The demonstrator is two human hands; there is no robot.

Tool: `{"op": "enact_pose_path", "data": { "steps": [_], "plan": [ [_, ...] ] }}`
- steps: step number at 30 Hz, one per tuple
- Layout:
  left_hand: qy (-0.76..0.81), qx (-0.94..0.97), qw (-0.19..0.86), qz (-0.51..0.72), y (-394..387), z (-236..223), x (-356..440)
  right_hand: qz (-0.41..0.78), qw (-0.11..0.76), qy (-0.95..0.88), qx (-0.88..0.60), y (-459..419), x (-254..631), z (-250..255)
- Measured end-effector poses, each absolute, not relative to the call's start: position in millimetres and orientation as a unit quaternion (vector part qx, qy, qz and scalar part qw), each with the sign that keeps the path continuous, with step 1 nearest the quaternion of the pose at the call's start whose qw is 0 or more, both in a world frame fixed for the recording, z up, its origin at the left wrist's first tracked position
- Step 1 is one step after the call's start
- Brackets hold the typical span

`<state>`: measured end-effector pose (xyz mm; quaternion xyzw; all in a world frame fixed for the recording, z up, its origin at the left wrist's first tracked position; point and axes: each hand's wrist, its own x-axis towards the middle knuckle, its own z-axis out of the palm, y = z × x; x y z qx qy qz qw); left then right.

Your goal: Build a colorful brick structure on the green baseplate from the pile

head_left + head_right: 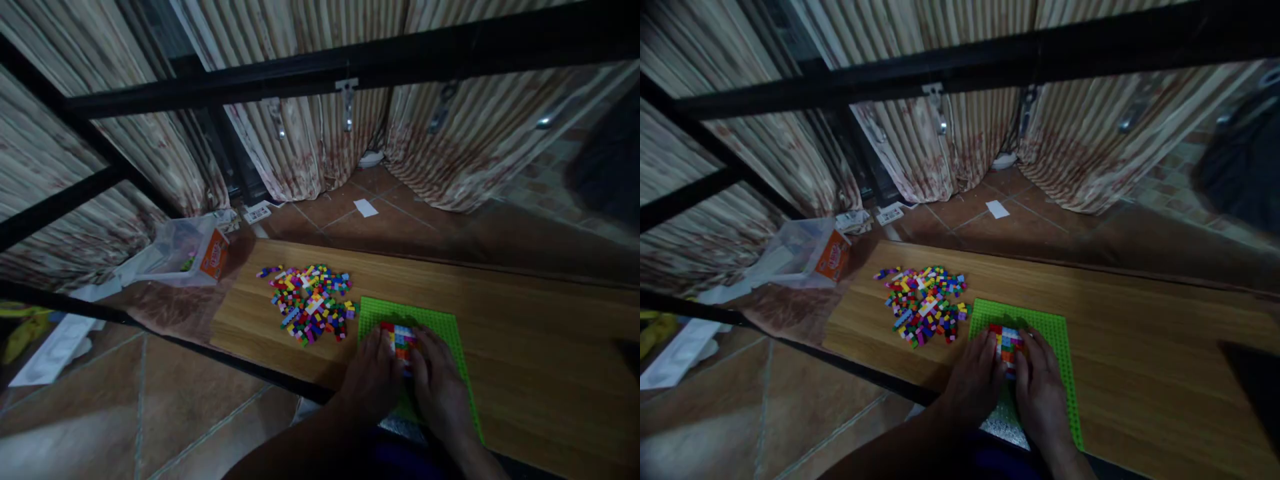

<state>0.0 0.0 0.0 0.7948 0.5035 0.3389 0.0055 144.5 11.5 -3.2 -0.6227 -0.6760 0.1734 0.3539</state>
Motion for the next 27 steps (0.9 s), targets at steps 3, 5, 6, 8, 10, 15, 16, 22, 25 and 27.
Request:
{"op": "enact_pose_path", "data": {
  "steps": [3, 5, 6, 8, 10, 15, 16, 22, 25, 27],
  "plan": [
    [0.504, 0.795, 0.02, 0.337, 0.5, -5.2, 1.4, 0.165, 0.356, -0.682, -0.618, 13.2, 146.0, -5.1],
    [0.52, 0.787, 0.061, 0.327, 1.4, -5.6, 2.4, 0.166, 0.355, -0.687, -0.612, 14.7, 148.3, -5.5],
    [0.526, 0.782, 0.085, 0.322, 1.9, -4.6, 2.5, 0.168, 0.354, -0.689, -0.609, 15.5, 149.6, -5.5],
    [0.535, 0.77, 0.135, 0.321, 2.9, -0.8, 1.7, 0.174, 0.351, -0.695, -0.603, 17.2, 152.2, -5.4],
    [0.539, 0.751, 0.183, 0.335, 3.7, 3.7, -0.3, 0.177, 0.348, -0.699, -0.599, 18.7, 154.1, -5.4],
    [0.528, 0.729, 0.238, 0.366, 5.5, 8.3, -4.6, 0.174, 0.351, -0.7, -0.598, 20.9, 157.1, -5.7],
    [0.525, 0.73, 0.244, 0.364, 5.8, 8.4, -4.4, 0.174, 0.352, -0.699, -0.597, 20.9, 158.1, -5.0],
    [0.524, 0.729, 0.274, 0.344, 4.2, 12.0, 0.7, 0.144, 0.319, -0.717, -0.603, 21.9, 166.3, 7.7],
    [0.52, 0.727, 0.299, 0.336, 4.9, 13.4, -0.4, 0.086, 0.31, -0.732, -0.601, 30.2, 163.7, 12.8],
    [0.516, 0.723, 0.314, 0.335, 5.7, 14.8, -2.9, 0.062, 0.303, -0.743, -0.593, 37.1, 157.7, 13.5]
  ]
}}
